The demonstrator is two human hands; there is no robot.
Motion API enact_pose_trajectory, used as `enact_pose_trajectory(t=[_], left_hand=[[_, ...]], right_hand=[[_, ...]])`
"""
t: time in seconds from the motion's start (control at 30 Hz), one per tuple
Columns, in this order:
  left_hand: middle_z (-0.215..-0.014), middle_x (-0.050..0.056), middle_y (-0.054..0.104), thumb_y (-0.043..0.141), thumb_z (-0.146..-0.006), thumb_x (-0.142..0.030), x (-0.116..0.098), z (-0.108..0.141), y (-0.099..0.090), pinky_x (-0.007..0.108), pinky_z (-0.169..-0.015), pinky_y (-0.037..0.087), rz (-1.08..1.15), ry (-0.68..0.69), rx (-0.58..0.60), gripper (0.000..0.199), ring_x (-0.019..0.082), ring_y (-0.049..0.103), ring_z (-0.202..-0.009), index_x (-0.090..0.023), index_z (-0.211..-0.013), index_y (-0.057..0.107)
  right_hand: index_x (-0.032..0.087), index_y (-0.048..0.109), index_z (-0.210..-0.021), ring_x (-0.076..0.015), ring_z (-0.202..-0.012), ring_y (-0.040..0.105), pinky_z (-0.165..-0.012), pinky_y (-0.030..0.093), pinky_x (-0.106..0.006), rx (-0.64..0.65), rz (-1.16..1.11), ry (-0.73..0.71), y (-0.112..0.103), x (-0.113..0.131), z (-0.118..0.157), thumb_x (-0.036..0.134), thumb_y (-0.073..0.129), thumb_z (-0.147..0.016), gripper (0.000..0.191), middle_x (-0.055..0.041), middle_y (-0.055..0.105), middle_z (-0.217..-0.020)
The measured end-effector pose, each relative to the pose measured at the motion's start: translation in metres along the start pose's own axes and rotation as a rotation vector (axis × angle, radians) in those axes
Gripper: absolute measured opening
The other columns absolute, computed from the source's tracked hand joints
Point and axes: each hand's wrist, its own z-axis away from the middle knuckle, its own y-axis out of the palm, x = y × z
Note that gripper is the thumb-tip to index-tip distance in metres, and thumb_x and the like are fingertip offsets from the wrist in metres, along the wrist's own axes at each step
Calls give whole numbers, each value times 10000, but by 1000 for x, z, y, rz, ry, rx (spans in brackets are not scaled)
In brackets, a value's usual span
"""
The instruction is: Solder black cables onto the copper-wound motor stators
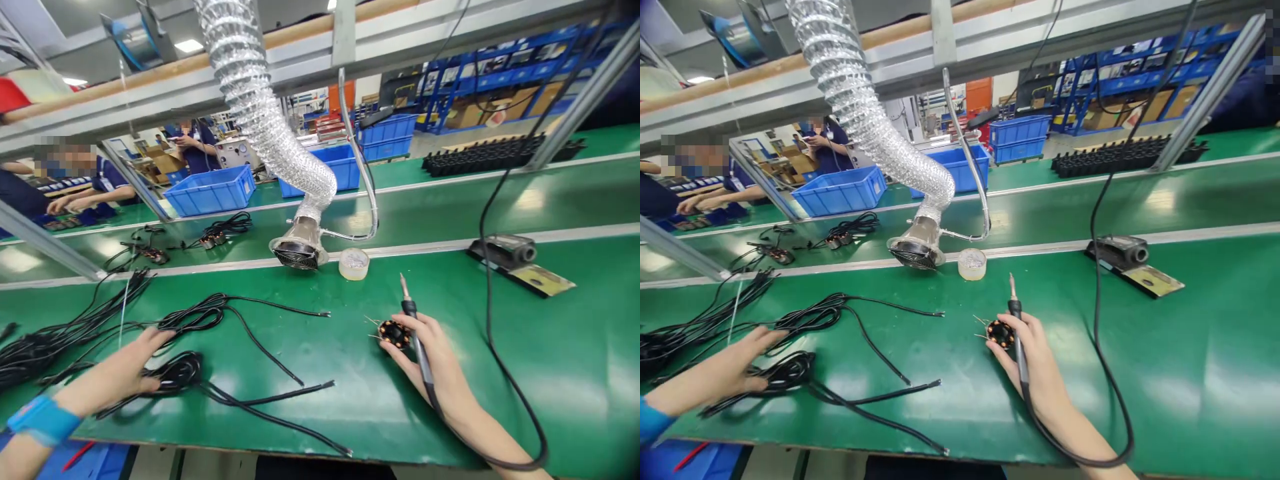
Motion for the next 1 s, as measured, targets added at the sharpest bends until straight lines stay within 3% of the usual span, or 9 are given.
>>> enact_pose_trajectory(t=[0.07, 0.17, 0.23, 0.3, 0.43, 0.53, 0.77, 0.9, 1.0], left_hand=[[-1240, 21, 653, 563, -816, -410, -31, -19, -17, 319, -911, 500, 152, 81, -45, 456, 257, 633, -1065, -231, -1235, 593], [-1034, 42, 703, 390, -937, -432, -111, -50, -31, 284, -843, 482, 305, 217, -10, 378, 218, 642, -941, -214, -1007, 691], [-861, 32, 692, 356, -963, -410, -170, -68, -26, 257, -741, 461, 417, 348, 62, 410, 179, 624, -788, -201, -916, 705], [-665, 0, 630, 361, -965, -402, -221, -82, -11, 243, -624, 415, 547, 376, 60, 417, 149, 560, -623, -190, -852, 701], [-698, 10, 656, 475, -914, -427, -282, -106, 17, 236, -606, 392, 853, 341, 26, 356, 147, 558, -646, -164, -844, 703], [-751, 25, 676, 538, -868, -412, -296, -122, 25, 244, -621, 379, 926, 357, 76, 313, 155, 552, -680, -152, -827, 707], [-635, -14, 556, 592, -827, -428, -290, -129, 26, 246, -583, 315, 1101, 391, 339, 312, 122, 432, -595, -146, -697, 626], [-627, -9, 559, 623, -814, -437, -300, -122, 27, 241, -579, 317, 1261, 346, 381, 314, 119, 444, -590, -145, -704, 652], [-598, -10, 561, 611, -830, -462, -303, -123, 31, 243, -571, 324, 1264, 295, 319, 351, 117, 447, -566, -140, -713, 688]], right_hand=[[247, 515, -1219, -223, -980, 628, -864, 541, -378, 31, -47, 33, 4, 11, -1, 337, 633, -884, 366, -89, 514, -1169], [257, 501, -1231, -220, -985, 628, -882, 539, -381, 78, -134, 65, 13, 26, -2, 302, 620, -891, 363, -89, 498, -1186], [262, 497, -1232, -220, -982, 627, -888, 537, -389, 104, -176, 77, 19, 32, -3, 284, 613, -894, 358, -90, 489, -1193], [266, 495, -1228, -215, -977, 622, -890, 535, -389, 116, -206, 86, 22, 36, -4, 263, 608, -894, 353, -86, 483, -1189], [273, 472, -1240, -185, -960, 608, -888, 528, -359, 159, -268, 76, 23, 39, -9, 199, 599, -889, 381, -70, 472, -1180], [279, 470, -1245, -171, -966, 594, -901, 516, -347, 201, -307, 62, 23, 38, -15, 166, 615, -867, 420, -60, 463, -1190], [280, 490, -1235, -178, -1003, 574, -921, 502, -354, 201, -405, 49, 36, 31, -18, 170, 649, -848, 433, -50, 475, -1160], [282, 503, -1215, -172, -964, 579, -882, 511, -347, 210, -432, 51, 39, 32, -17, 169, 635, -861, 394, -45, 496, -1129], [282, 505, -1213, -169, -973, 580, -888, 503, -333, 210, -438, 56, 39, 33, -17, 162, 645, -852, 406, -42, 491, -1139]])
